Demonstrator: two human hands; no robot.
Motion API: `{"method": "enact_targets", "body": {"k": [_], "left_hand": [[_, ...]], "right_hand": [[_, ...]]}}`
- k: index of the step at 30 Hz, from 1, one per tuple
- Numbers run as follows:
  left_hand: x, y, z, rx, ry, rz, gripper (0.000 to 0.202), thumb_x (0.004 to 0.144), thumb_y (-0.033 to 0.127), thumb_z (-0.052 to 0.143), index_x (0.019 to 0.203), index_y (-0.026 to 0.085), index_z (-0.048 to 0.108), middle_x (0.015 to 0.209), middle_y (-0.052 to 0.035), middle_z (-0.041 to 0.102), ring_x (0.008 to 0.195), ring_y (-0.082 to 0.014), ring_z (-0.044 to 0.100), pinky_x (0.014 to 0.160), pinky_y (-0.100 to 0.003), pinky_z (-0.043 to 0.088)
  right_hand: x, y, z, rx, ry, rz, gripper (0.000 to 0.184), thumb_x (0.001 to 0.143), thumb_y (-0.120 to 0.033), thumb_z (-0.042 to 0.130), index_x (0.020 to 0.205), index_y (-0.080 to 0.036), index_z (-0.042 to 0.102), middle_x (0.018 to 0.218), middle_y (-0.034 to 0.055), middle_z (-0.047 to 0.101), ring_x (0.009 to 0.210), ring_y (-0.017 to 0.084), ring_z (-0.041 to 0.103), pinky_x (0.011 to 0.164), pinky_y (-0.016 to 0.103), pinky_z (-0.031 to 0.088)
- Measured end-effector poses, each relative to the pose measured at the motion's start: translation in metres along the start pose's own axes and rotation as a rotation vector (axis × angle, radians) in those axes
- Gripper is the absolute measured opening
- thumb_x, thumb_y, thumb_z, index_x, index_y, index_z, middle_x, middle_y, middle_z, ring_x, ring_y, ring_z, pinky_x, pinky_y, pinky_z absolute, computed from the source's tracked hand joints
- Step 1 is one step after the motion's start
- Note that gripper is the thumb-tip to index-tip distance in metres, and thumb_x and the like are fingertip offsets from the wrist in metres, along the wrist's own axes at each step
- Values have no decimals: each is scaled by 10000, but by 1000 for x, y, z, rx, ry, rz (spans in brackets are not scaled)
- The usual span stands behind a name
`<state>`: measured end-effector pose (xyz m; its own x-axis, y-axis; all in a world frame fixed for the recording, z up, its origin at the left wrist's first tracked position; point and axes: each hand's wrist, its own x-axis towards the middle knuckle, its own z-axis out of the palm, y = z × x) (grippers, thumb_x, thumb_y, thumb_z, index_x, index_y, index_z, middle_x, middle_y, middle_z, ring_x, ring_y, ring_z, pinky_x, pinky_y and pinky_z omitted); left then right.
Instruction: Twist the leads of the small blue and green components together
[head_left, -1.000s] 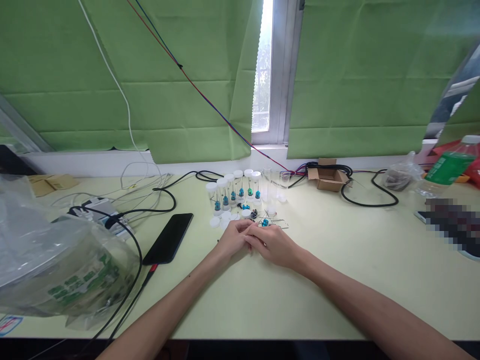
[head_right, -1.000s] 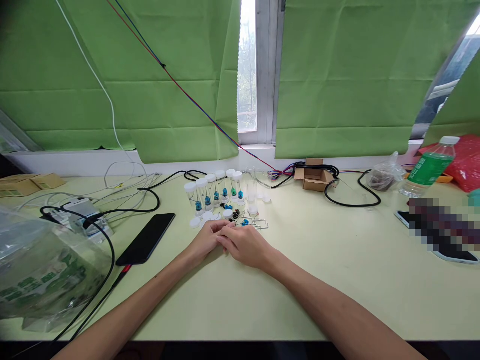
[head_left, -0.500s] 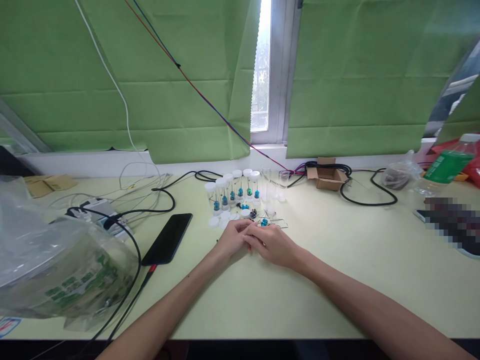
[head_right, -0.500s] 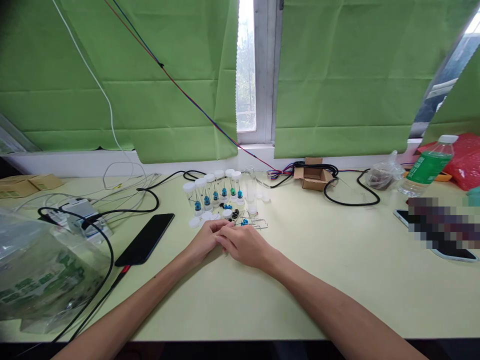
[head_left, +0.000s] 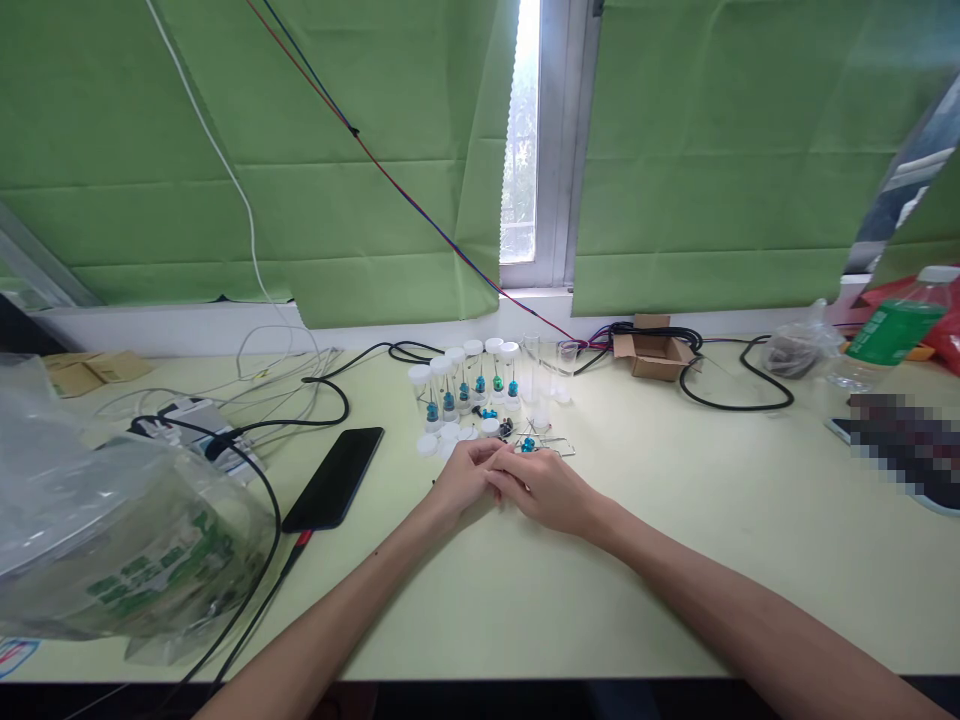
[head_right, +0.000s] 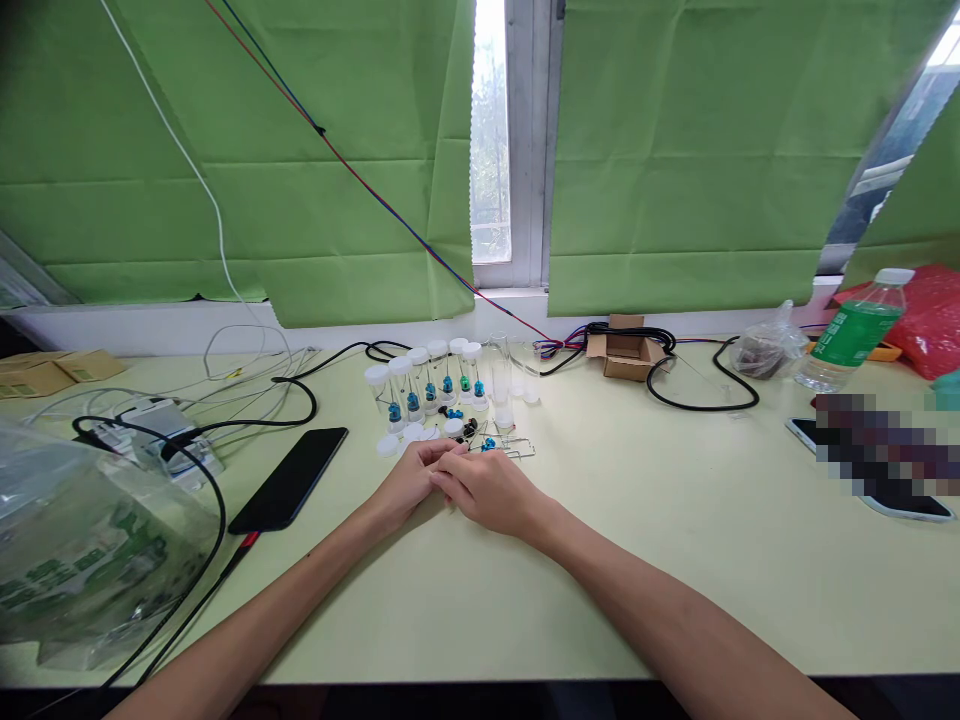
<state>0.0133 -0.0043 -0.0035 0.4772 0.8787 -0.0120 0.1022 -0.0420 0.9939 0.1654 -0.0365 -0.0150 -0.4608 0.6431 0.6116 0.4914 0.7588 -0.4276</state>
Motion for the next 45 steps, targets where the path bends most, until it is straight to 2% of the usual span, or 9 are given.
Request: {"method": "enact_targets", "body": {"k": [21, 32, 45], "left_hand": [[0, 0, 1, -6, 3, -2, 85, 633, 161, 572, 689, 147, 635, 662, 13, 546, 570, -95, 492, 502, -211, 382], [0, 3, 2, -16, -11, -14, 87, 688, 225, 597, 651, 147, 603, 593, 10, 533, 521, -97, 481, 487, -218, 358], [1, 2, 2, -24, -9, 15, 49, 650, 183, 573, 640, 155, 612, 623, 22, 530, 551, -92, 477, 495, -212, 372]], "right_hand": [[0, -1, -1, -18, -3, -6, 282, 1006, -221, 395, 752, -197, 517, 652, 0, 650, 518, 108, 510, 545, 225, 394], [-1, 2, 0, -30, -14, -10, 294, 1011, -238, 383, 747, -198, 506, 666, 9, 650, 538, 113, 532, 574, 237, 409], [1, 1, -1, -81, 12, -27, 338, 1029, -275, 359, 722, -206, 483, 605, -8, 590, 496, 110, 490, 520, 236, 356]]}}
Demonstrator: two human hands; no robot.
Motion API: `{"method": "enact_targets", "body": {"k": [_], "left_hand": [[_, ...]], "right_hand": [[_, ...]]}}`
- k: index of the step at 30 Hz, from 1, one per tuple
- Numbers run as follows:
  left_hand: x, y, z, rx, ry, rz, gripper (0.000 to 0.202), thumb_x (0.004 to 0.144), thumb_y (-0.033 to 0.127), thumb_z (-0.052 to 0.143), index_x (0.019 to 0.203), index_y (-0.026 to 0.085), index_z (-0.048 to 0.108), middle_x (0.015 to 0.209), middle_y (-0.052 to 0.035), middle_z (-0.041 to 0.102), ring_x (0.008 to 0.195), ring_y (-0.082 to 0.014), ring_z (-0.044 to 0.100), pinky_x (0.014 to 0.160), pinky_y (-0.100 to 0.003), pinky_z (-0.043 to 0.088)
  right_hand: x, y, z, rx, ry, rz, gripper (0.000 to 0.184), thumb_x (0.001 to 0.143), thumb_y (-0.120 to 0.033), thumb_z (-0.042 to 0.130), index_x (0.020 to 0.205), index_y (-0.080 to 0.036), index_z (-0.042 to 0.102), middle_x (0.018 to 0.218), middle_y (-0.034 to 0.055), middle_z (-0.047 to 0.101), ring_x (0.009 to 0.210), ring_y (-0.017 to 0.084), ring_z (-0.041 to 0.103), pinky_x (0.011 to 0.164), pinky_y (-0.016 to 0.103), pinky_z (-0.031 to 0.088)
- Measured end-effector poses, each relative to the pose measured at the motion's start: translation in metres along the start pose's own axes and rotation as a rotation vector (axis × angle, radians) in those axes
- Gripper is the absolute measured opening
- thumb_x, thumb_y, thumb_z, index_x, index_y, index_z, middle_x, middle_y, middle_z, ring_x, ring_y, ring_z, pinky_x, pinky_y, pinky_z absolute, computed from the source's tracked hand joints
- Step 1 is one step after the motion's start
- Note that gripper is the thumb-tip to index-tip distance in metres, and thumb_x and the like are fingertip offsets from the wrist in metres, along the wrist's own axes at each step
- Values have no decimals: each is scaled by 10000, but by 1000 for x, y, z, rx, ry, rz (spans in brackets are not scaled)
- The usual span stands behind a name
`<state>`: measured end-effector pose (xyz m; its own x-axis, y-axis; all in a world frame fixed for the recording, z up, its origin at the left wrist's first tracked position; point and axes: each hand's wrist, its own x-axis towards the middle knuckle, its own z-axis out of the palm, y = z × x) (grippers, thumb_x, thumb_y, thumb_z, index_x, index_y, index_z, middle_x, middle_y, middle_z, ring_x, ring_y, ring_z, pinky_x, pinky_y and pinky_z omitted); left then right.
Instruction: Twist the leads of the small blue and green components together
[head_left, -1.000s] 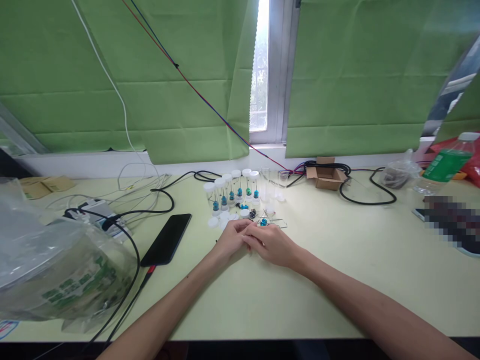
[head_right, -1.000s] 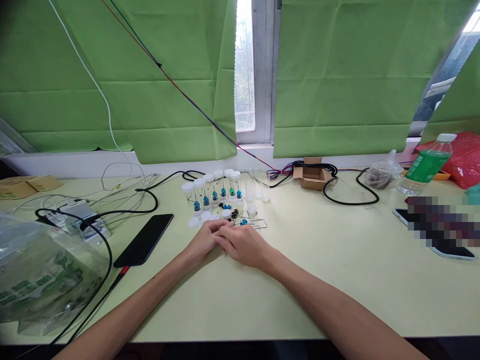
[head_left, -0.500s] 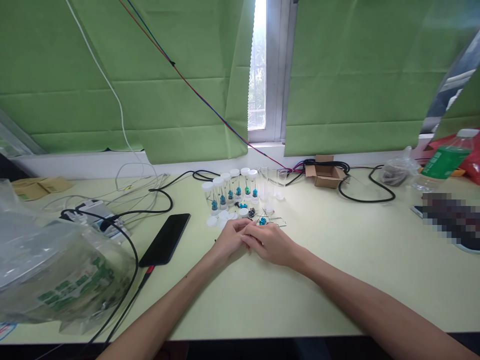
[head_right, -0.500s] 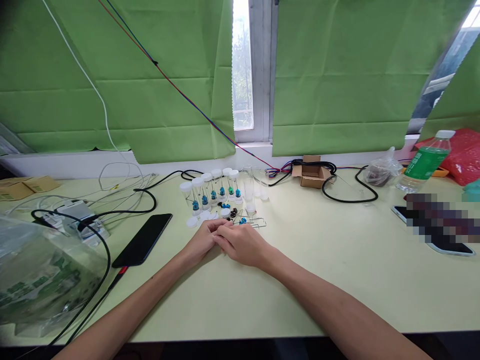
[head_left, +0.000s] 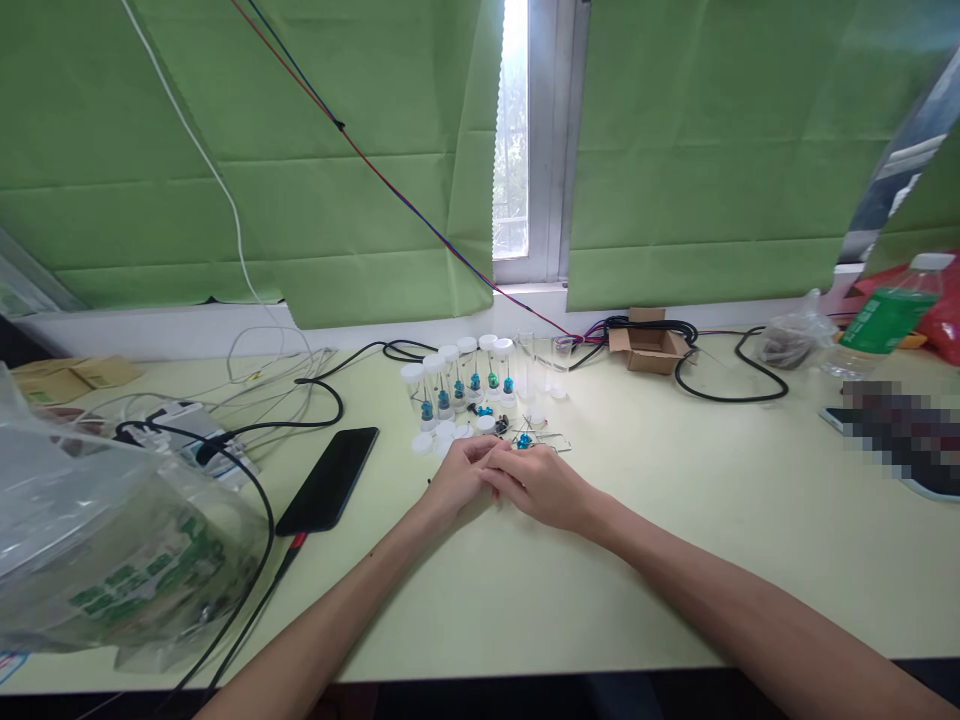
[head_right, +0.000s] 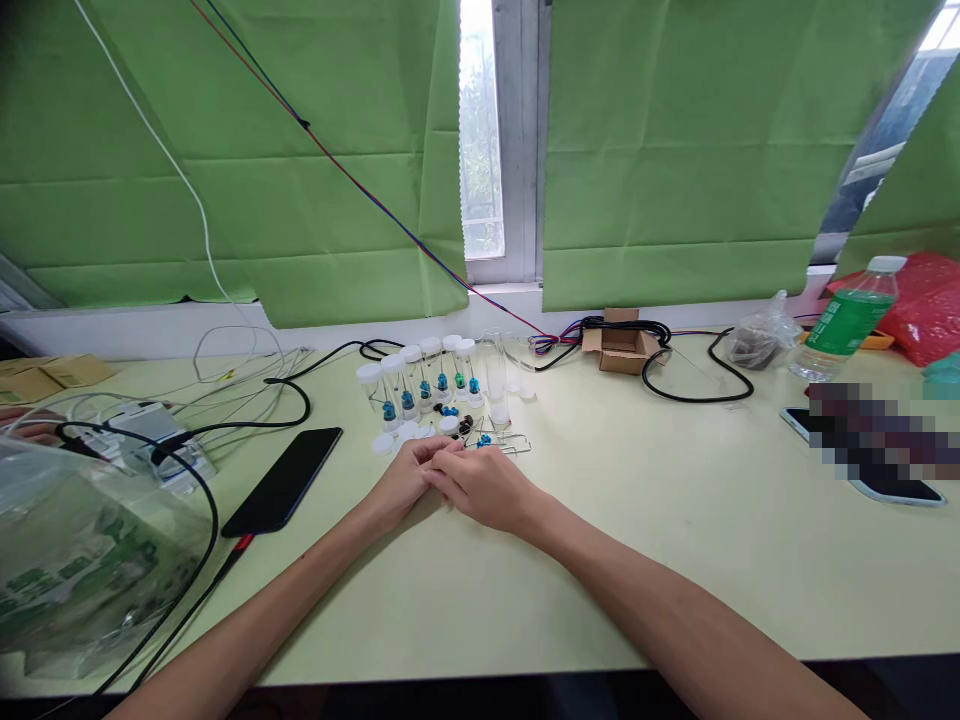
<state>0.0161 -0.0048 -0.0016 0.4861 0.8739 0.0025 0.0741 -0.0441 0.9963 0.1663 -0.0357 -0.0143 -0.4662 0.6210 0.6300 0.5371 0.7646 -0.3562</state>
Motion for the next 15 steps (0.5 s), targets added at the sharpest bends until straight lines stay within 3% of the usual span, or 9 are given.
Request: {"method": "enact_targets", "body": {"k": [15], "left_hand": [[2, -6, -1, -38, -39, -9, 144, 758, 242, 628, 664, 136, 603, 617, 6, 512, 525, -91, 480, 475, -211, 383]], "right_hand": [[0, 2, 0, 87, 24, -21, 340, 1027, -301, 394, 721, -202, 506, 640, 10, 675, 548, 123, 583, 549, 235, 421]]}}
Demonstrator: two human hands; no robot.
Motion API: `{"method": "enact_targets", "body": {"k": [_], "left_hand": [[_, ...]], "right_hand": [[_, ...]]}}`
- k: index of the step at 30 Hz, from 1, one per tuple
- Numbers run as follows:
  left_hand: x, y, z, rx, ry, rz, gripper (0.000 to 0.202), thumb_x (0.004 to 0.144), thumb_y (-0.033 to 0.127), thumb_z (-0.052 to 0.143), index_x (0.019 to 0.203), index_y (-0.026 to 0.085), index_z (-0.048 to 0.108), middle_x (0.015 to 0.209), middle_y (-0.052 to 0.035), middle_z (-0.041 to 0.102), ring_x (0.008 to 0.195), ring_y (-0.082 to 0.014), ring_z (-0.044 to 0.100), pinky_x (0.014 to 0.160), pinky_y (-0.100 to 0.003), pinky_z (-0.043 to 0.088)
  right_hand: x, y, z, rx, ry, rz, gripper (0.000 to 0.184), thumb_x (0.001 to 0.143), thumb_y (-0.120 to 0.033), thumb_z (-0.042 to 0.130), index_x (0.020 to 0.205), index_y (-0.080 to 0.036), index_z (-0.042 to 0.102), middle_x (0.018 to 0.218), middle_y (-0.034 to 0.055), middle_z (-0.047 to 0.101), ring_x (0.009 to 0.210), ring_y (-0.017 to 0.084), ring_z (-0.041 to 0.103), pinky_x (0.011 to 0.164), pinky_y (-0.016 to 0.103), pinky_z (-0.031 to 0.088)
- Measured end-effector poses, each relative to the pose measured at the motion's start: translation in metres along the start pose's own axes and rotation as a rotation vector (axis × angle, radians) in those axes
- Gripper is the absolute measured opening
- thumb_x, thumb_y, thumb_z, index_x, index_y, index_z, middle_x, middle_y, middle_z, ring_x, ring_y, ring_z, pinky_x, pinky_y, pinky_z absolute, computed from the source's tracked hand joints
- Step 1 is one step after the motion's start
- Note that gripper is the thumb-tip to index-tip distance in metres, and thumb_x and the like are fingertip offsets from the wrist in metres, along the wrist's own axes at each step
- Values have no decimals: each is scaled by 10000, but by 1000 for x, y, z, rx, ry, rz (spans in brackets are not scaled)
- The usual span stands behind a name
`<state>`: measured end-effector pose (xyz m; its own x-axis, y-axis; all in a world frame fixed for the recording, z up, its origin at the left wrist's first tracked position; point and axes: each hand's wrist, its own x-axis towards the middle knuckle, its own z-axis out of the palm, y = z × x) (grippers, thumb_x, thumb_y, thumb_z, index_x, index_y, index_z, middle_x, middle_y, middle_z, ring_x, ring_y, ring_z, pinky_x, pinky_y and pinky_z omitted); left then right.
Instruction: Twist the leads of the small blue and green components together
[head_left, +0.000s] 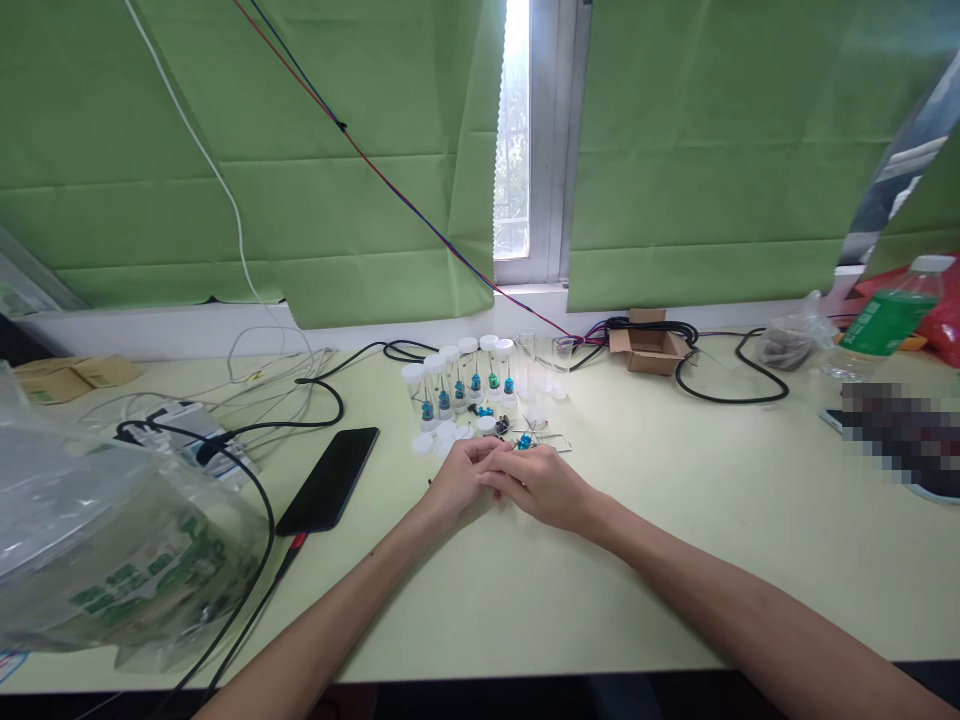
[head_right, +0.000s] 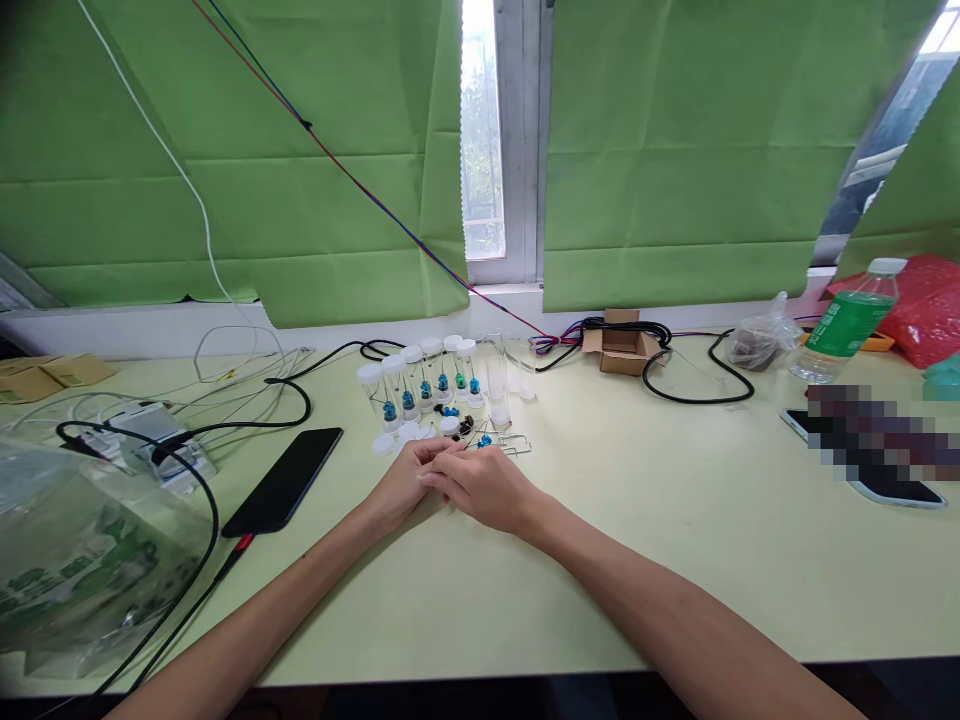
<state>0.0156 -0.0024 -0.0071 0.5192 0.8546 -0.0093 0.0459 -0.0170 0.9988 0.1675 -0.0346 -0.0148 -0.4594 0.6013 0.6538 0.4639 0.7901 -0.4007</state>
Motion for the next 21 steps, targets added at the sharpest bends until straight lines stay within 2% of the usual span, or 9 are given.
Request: {"method": "enact_targets", "body": {"k": [6, 14, 21], "left_hand": [[1, -4, -1, -11, -9, 25, 157, 781, 252, 629, 681, 132, 616, 638, 1, 527, 541, -89, 481, 493, -216, 390], [3, -8, -2, 3, 27, 81, 333, 872, 399, 593, 658, 145, 596, 608, 11, 512, 524, -89, 473, 507, -231, 394], [2, -8, -1, -1, 55, 129, 314, 885, 387, 596, 682, 147, 598, 602, 18, 509, 522, -88, 482, 511, -220, 400]], "right_hand": [[1, 1, 0, 14, 26, -10, 345, 1027, -298, 399, 722, -198, 525, 643, 10, 690, 547, 116, 600, 549, 224, 441], [1, 1, 1, 58, 92, -16, 329, 1017, -288, 424, 725, -197, 546, 639, 10, 690, 554, 115, 612, 558, 219, 454], [0, 4, 2, 68, 139, -15, 314, 998, -261, 468, 706, -191, 559, 603, -1, 667, 500, 99, 565, 511, 213, 398]]}}
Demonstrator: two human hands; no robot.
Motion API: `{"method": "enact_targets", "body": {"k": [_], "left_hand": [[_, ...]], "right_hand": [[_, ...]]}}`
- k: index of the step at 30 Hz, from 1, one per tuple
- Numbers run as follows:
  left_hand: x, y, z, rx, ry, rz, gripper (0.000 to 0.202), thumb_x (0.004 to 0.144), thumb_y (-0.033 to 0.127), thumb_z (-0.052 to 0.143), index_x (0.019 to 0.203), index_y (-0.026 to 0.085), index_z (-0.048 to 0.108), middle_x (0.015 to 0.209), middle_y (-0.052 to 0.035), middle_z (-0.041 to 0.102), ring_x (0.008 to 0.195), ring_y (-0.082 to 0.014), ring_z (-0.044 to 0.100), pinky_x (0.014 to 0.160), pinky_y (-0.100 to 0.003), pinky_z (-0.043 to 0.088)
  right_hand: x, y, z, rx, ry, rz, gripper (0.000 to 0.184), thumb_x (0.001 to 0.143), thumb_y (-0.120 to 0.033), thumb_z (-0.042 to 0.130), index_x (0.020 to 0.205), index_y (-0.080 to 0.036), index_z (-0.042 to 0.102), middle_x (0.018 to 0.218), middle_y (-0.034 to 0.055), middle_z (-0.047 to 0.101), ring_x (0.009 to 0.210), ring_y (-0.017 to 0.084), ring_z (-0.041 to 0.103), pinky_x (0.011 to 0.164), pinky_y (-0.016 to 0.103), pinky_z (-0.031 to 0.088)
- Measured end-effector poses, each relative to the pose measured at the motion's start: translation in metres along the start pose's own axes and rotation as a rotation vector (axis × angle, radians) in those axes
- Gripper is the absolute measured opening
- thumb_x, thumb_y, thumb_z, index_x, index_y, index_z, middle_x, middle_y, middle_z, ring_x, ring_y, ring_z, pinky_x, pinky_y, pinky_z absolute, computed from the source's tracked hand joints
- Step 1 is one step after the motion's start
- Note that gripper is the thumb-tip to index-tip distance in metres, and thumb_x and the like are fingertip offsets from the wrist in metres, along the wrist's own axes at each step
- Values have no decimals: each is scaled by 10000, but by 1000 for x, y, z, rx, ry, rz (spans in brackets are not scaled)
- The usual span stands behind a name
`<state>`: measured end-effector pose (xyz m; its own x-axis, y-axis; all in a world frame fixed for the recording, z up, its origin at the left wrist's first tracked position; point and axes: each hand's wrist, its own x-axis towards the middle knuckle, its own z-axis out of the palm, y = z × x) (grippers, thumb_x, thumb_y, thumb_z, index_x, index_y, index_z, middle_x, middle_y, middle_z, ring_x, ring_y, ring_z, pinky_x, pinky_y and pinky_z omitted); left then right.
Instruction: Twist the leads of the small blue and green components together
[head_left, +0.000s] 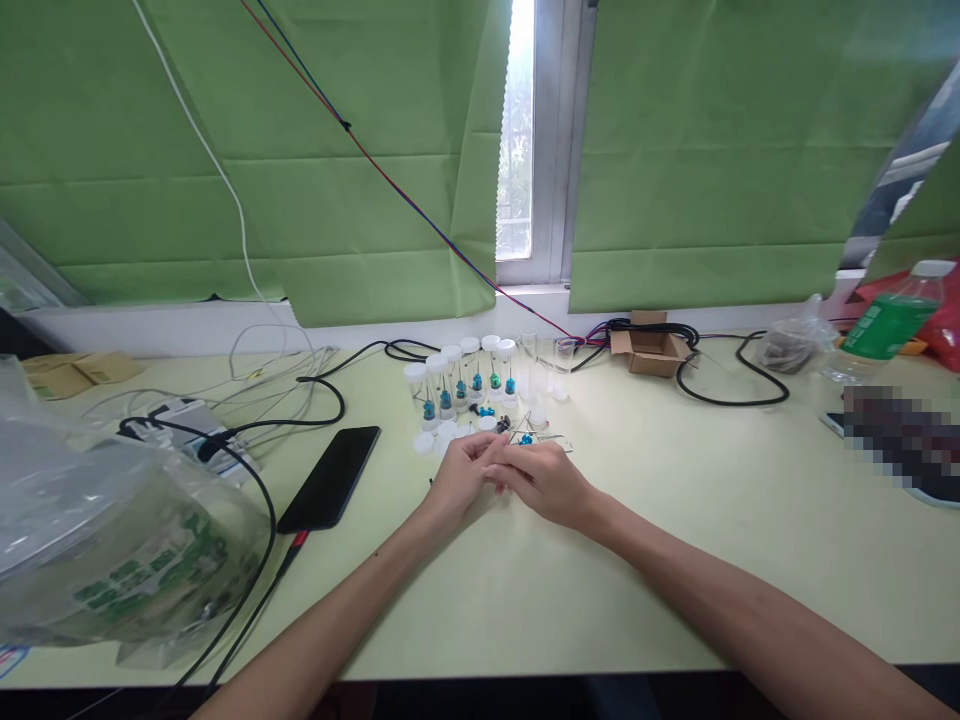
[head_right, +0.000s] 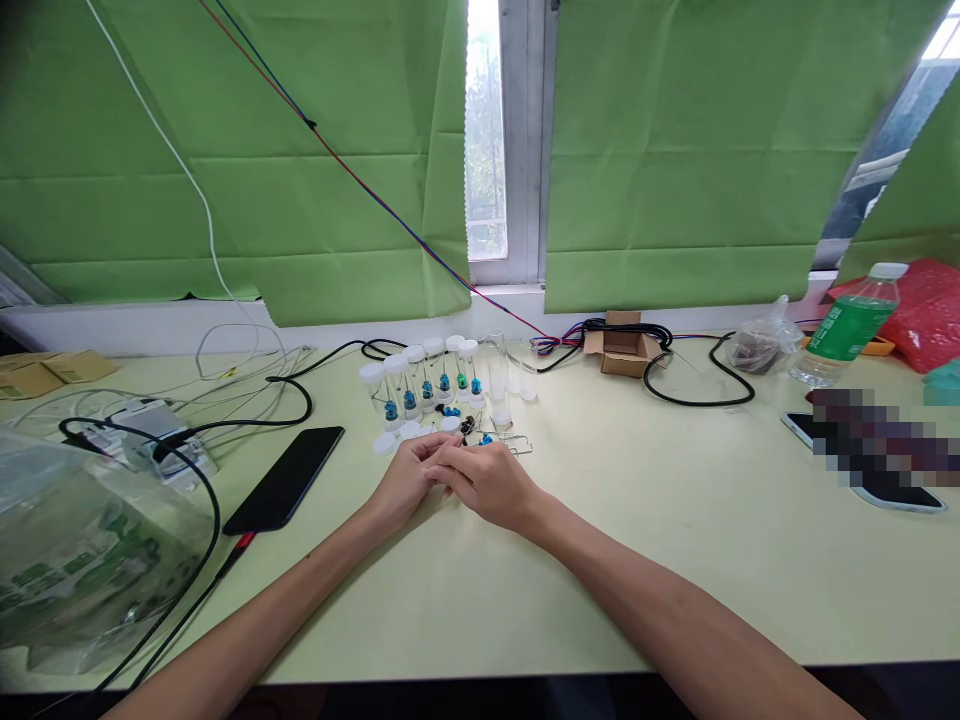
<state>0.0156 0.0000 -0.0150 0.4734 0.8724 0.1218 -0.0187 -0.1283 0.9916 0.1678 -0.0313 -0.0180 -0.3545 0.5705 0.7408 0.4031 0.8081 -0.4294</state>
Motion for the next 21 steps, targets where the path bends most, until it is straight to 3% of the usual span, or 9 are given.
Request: {"method": "enact_targets", "body": {"k": [11, 21], "left_hand": [[-2, 9, 5, 71, 88, 58, 364, 906, 453, 562, 700, 158, 614, 566, 16, 560, 500, -105, 527, 515, -226, 430], [-4, 11, 6, 84, 52, 89, 382, 922, 421, 549, 657, 152, 610, 551, 7, 562, 482, -101, 513, 486, -222, 411]], "right_hand": [[1, -2, -1, 22, 20, 13, 324, 995, -270, 470, 695, -189, 564, 570, -14, 632, 473, 88, 509, 494, 212, 371], [2, -4, 0, 48, 67, 20, 354, 995, -285, 463, 667, -191, 558, 546, -21, 619, 459, 80, 467, 493, 205, 375]]}}
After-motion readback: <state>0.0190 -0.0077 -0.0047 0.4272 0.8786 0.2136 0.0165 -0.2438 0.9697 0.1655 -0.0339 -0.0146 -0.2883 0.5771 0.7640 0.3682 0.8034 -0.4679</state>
